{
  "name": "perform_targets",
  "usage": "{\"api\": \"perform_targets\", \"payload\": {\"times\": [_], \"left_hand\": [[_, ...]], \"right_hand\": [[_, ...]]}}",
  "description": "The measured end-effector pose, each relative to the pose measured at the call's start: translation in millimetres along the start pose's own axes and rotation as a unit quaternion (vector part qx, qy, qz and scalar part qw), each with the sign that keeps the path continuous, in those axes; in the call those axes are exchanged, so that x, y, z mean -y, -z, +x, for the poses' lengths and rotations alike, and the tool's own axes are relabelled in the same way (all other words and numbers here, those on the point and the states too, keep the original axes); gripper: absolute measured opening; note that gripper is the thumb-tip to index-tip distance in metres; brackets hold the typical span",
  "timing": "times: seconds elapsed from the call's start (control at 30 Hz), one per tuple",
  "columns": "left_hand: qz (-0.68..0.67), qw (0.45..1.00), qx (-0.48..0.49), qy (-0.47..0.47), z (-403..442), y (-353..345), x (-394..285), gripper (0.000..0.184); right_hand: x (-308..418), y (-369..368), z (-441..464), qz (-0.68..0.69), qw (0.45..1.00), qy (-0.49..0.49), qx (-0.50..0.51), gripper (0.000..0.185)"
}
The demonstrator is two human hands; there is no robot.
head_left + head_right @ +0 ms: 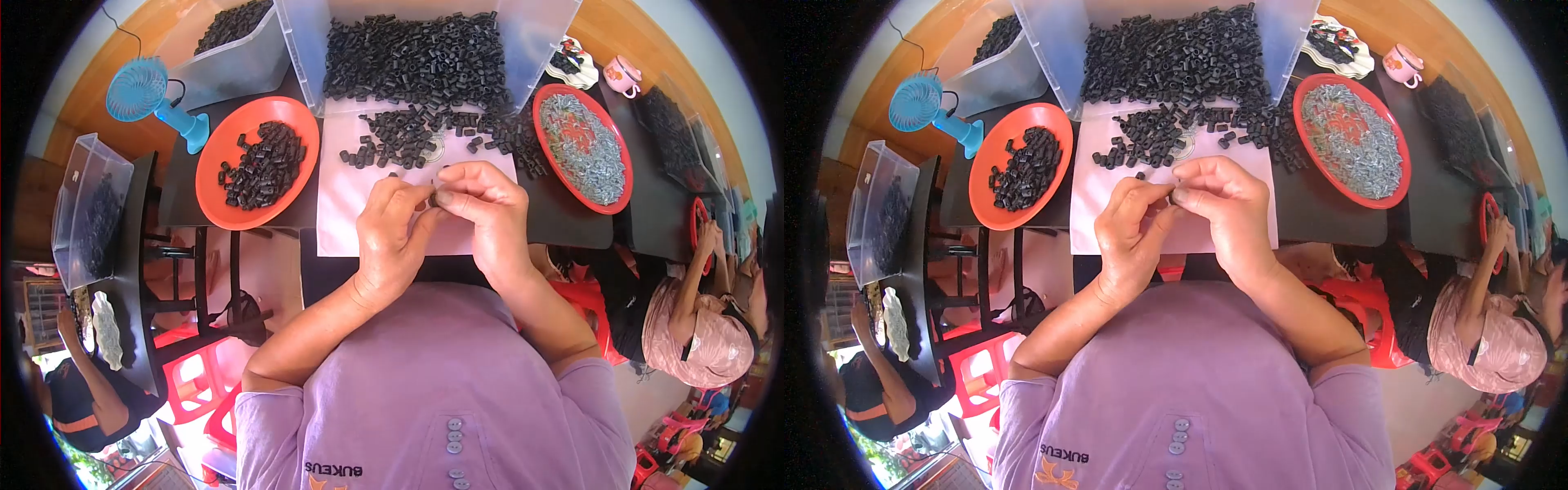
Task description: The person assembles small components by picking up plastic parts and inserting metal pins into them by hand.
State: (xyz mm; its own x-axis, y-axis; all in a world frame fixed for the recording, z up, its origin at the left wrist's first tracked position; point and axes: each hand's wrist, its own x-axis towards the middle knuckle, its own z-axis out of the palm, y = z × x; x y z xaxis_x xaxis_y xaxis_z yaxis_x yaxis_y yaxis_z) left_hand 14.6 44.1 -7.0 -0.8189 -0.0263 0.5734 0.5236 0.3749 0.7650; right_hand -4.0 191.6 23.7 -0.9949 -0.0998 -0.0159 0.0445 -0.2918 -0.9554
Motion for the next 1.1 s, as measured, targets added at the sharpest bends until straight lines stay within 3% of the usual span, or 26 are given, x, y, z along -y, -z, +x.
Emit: {"api": "perform_targets", "payload": {"times": [0.4, 0.6, 0.8, 0.9, 0.93, 1.0, 1.1], "left_hand": [[-0.019, 1.000, 0.013, -0.018, 9.4, 17.1, 2.0, 0.020], [-0.013, 0.999, -0.045, 0.001, 10.7, 14.2, -1.0, 0.019], [-0.062, 0.997, -0.005, 0.040, 11.6, 23.0, 4.1, 0.018], [0.009, 1.000, -0.003, -0.002, 12.7, 22.0, 10.2, 0.017], [0.076, 0.996, -0.003, -0.035, 15.0, 23.5, 11.8, 0.017], [0.211, 0.972, -0.004, -0.101, 20.8, 30.0, 13.9, 0.017], [0.291, 0.951, 0.065, -0.087, 22.7, 36.5, 10.1, 0.020]], "right_hand": [[6.6, -8.3, 12.3, -0.050, 0.997, 0.018, 0.063, 0.022], [4.3, -19.3, 15.1, -0.017, 1.000, -0.003, 0.004, 0.021], [2.7, -16.1, 17.8, -0.068, 0.995, 0.026, 0.061, 0.016], [3.0, -12.4, 26.9, -0.097, 0.992, 0.048, 0.059, 0.016], [1.6, -7.7, 33.4, -0.209, 0.968, 0.130, 0.056, 0.016], [-1.4, 2.9, 50.1, -0.416, 0.862, 0.286, 0.046, 0.018], [0.5, 8.4, 61.8, -0.584, 0.734, 0.341, 0.068, 0.012]]}}
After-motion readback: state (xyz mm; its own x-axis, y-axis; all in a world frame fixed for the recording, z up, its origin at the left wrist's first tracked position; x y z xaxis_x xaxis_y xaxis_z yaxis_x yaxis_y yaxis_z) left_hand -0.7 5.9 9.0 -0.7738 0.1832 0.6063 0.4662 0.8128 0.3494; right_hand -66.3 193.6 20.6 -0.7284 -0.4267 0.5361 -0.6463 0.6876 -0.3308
